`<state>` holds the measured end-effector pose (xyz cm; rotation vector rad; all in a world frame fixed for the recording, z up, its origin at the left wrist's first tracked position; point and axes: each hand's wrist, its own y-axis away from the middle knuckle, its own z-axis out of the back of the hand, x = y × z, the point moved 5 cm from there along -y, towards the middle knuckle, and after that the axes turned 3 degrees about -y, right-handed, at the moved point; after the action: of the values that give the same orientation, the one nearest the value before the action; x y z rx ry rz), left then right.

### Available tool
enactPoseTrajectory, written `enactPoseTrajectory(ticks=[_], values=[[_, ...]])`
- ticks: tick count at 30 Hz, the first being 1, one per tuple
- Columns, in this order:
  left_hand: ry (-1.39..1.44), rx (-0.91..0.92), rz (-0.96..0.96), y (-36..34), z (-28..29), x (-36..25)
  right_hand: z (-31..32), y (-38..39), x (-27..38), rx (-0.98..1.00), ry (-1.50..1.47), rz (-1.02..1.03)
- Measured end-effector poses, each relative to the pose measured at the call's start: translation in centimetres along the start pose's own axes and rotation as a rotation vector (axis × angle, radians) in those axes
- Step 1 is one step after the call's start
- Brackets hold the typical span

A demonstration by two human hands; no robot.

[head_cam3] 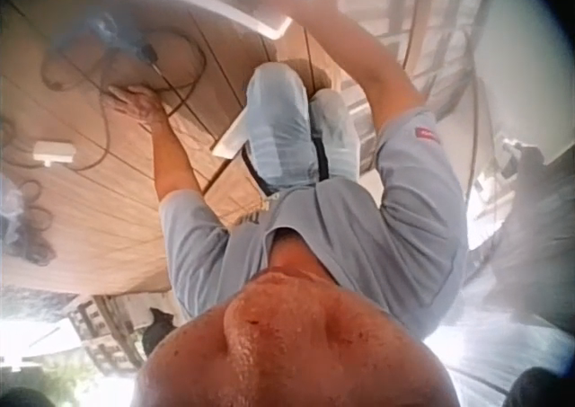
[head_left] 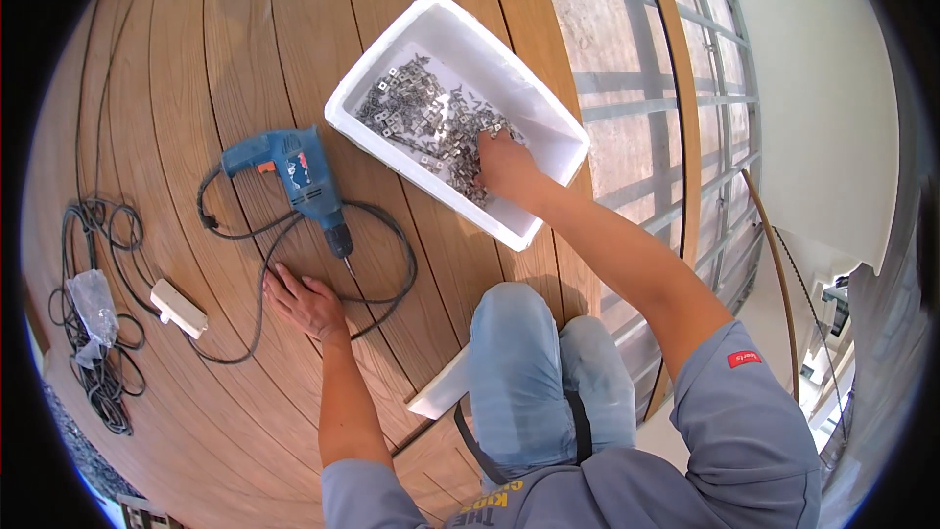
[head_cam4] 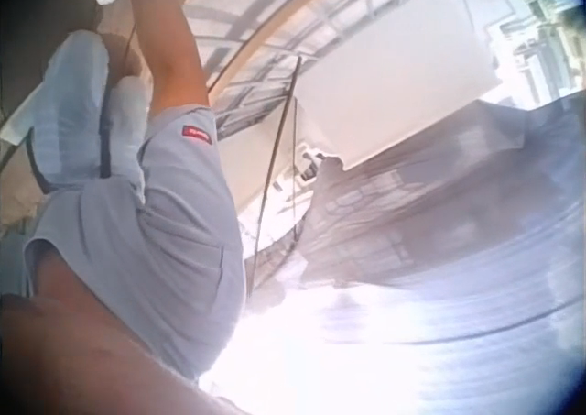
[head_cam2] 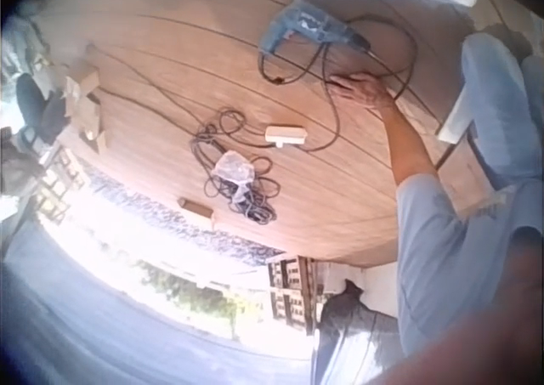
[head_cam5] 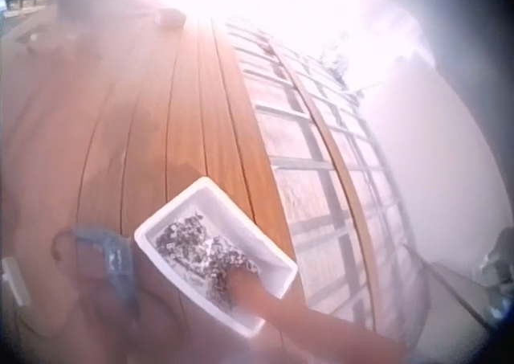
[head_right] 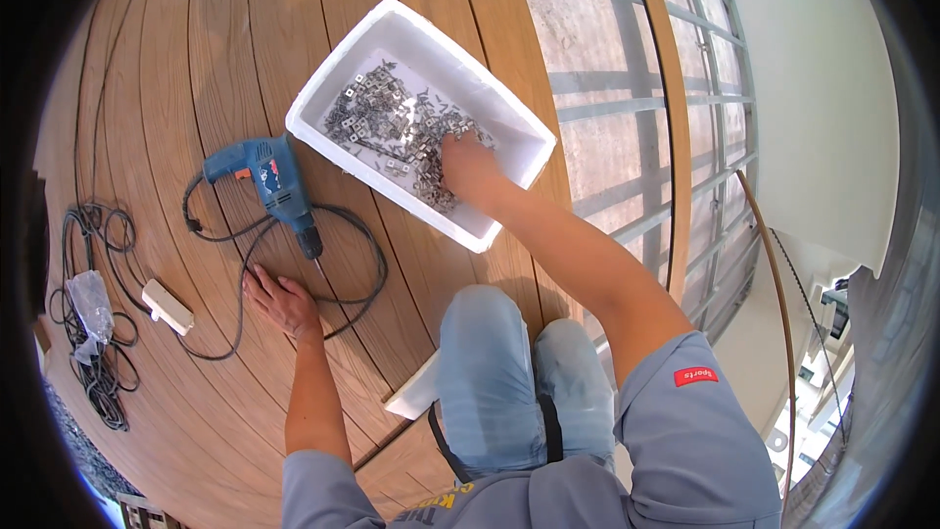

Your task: The person cuts wooden planks using a power miter saw, fits and marks the planks on a deck frame with a pencil, hammers them into place, and fastens them to the frame using clips and a drill.

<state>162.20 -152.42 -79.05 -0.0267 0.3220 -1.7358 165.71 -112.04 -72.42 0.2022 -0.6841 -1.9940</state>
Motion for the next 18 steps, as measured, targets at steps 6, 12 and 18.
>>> enactPoseTrajectory(ticks=[6,12,18], values=[[-0.035,-0.010,0.023,0.3,0.0,0.3,0.3,-2.1,-2.2,0.037,-0.238,0.097],[-0.023,-0.047,0.037,0.3,-0.3,0.0,-0.3,-2.3,-2.8,-0.013,-0.004,0.121],[-0.053,-0.064,0.029,0.5,0.0,0.2,1.4,-1.0,-1.8,0.018,0.049,0.156]])
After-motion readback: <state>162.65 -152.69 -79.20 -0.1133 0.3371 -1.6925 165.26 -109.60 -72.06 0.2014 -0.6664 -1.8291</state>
